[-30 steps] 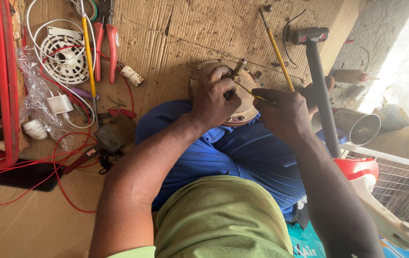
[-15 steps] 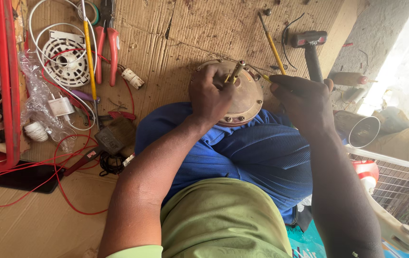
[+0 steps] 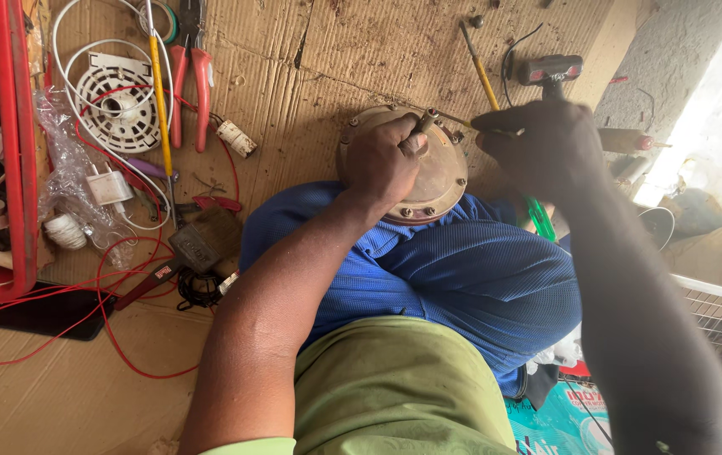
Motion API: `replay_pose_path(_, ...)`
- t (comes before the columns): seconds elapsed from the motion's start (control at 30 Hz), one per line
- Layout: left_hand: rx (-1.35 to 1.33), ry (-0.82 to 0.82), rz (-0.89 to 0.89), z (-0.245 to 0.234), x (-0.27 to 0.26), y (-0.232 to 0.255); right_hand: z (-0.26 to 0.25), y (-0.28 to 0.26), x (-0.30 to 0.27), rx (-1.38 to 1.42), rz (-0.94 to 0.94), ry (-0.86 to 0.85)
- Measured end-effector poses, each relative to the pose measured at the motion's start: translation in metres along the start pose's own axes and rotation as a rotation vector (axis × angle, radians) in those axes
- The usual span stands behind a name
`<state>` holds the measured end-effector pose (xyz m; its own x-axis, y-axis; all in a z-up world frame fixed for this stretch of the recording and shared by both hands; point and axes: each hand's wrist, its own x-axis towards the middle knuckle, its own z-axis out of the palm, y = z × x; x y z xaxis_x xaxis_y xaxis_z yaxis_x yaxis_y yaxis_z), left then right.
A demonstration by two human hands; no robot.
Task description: The person connects wires and tightens screws on a ceiling fan motor using a screwdriver while sitting on cardboard.
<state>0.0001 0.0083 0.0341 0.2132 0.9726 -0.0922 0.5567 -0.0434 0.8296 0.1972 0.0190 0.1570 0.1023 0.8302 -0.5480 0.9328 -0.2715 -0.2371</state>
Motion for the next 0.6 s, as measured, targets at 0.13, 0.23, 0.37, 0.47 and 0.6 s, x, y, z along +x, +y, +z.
replay_pose_path(0.13,-0.041,-0.085,-0.013,0.000,0.005,-0.005,0.008,0.039,0.030,-0.080,-0.535,0.090)
replay_pose_path(0.23,-0.037,-0.125,-0.039,-0.004,0.007,-0.006,0.016,0.057,0.034,-0.212,-0.743,0.183)
replay_pose_path(0.37,-0.052,-0.096,0.007,-0.007,0.003,-0.004,0.061,0.039,-0.016,-0.345,-0.616,0.322)
replay_pose_path(0.47,-0.037,-0.177,-0.125,-0.004,0.006,-0.003,0.100,0.007,-0.030,0.664,0.111,0.158)
replay_pose_path(0.6,-0.048,-0.198,-0.205,-0.002,0.007,-0.003,0.101,-0.006,-0.027,0.772,0.212,0.157)
